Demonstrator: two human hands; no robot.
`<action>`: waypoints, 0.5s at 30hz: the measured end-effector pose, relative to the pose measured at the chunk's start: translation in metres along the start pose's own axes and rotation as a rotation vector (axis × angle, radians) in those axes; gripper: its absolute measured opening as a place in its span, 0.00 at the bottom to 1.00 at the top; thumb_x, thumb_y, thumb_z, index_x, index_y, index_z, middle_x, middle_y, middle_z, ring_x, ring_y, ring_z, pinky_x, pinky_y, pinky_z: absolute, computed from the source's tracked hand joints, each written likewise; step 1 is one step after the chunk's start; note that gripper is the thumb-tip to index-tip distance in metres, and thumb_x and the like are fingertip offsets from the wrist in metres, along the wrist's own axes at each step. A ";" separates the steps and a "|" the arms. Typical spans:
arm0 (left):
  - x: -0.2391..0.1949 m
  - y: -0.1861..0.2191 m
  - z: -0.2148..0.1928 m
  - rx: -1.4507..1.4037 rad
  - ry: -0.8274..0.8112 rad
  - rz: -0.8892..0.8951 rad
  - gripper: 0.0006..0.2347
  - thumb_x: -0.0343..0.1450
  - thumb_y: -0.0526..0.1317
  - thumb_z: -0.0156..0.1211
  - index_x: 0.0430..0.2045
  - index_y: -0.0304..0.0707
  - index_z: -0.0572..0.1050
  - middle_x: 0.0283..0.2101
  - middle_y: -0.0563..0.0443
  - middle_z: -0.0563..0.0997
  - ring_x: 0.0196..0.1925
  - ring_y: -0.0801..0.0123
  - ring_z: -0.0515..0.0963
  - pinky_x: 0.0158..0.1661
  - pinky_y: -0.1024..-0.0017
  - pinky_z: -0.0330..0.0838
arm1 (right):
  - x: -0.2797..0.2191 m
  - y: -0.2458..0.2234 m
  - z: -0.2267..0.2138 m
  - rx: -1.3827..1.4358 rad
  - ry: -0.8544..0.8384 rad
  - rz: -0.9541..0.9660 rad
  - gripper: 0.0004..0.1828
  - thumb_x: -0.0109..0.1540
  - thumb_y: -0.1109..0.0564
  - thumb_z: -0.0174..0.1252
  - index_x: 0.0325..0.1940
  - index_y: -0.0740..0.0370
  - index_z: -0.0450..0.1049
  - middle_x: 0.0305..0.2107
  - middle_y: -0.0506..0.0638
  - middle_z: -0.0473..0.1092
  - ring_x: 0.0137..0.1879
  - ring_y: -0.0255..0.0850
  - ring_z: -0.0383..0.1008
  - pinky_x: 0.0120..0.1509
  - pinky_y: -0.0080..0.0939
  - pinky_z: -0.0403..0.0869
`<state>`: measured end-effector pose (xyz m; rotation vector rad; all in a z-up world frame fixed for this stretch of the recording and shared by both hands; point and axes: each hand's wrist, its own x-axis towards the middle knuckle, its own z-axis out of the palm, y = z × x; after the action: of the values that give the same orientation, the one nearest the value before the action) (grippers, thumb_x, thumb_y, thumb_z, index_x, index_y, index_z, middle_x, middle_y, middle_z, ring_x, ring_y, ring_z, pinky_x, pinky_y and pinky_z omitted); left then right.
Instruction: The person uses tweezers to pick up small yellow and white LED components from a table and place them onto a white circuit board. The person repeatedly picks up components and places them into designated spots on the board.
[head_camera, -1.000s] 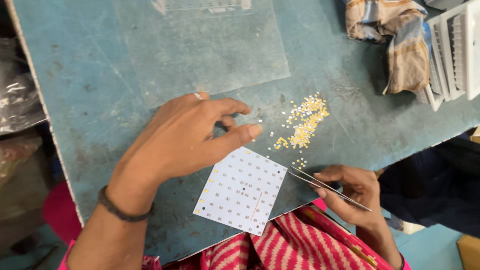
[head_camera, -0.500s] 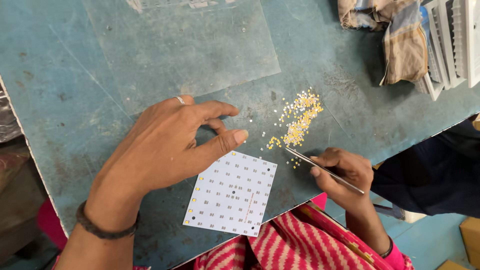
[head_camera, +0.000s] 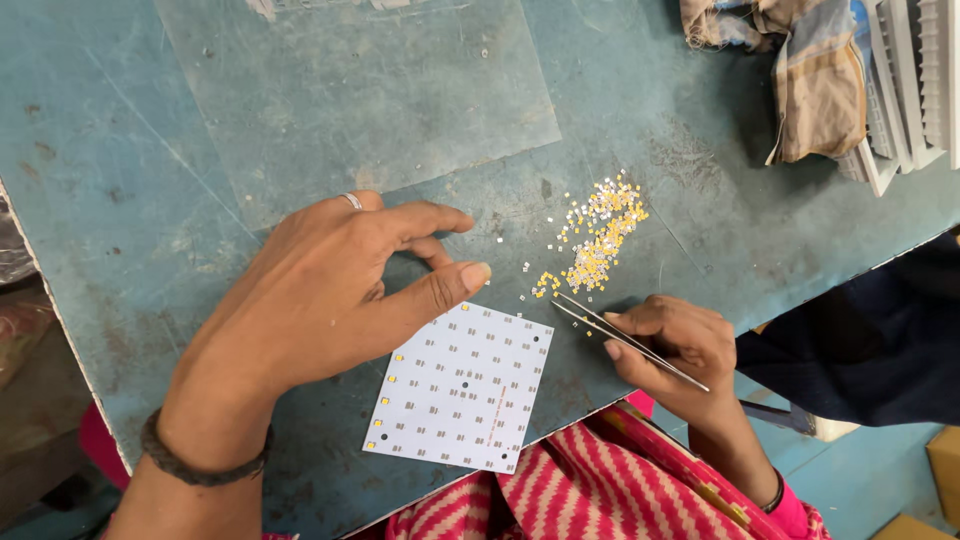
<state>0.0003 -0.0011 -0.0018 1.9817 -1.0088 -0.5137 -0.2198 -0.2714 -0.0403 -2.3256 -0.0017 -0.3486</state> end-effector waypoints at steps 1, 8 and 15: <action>0.000 0.000 0.000 -0.006 0.002 0.010 0.21 0.68 0.56 0.60 0.44 0.38 0.83 0.29 0.55 0.88 0.30 0.56 0.80 0.38 0.61 0.74 | 0.000 0.000 0.000 -0.010 -0.009 0.001 0.10 0.53 0.65 0.69 0.33 0.70 0.75 0.25 0.53 0.75 0.27 0.36 0.73 0.31 0.34 0.68; -0.001 0.000 -0.001 0.015 -0.005 0.016 0.21 0.68 0.56 0.59 0.44 0.38 0.82 0.29 0.53 0.88 0.30 0.55 0.80 0.36 0.60 0.73 | 0.000 -0.001 -0.001 0.016 -0.001 0.014 0.09 0.54 0.65 0.69 0.34 0.71 0.75 0.26 0.53 0.75 0.28 0.35 0.73 0.32 0.33 0.68; -0.001 0.001 -0.001 0.016 -0.012 -0.008 0.22 0.68 0.56 0.59 0.44 0.39 0.83 0.29 0.53 0.89 0.32 0.56 0.81 0.37 0.60 0.73 | -0.005 0.002 -0.004 0.008 -0.009 0.024 0.09 0.52 0.64 0.69 0.31 0.72 0.75 0.19 0.51 0.71 0.24 0.36 0.69 0.30 0.34 0.64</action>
<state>-0.0001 -0.0001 -0.0004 1.9996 -1.0160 -0.5238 -0.2258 -0.2752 -0.0399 -2.3175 0.0207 -0.3251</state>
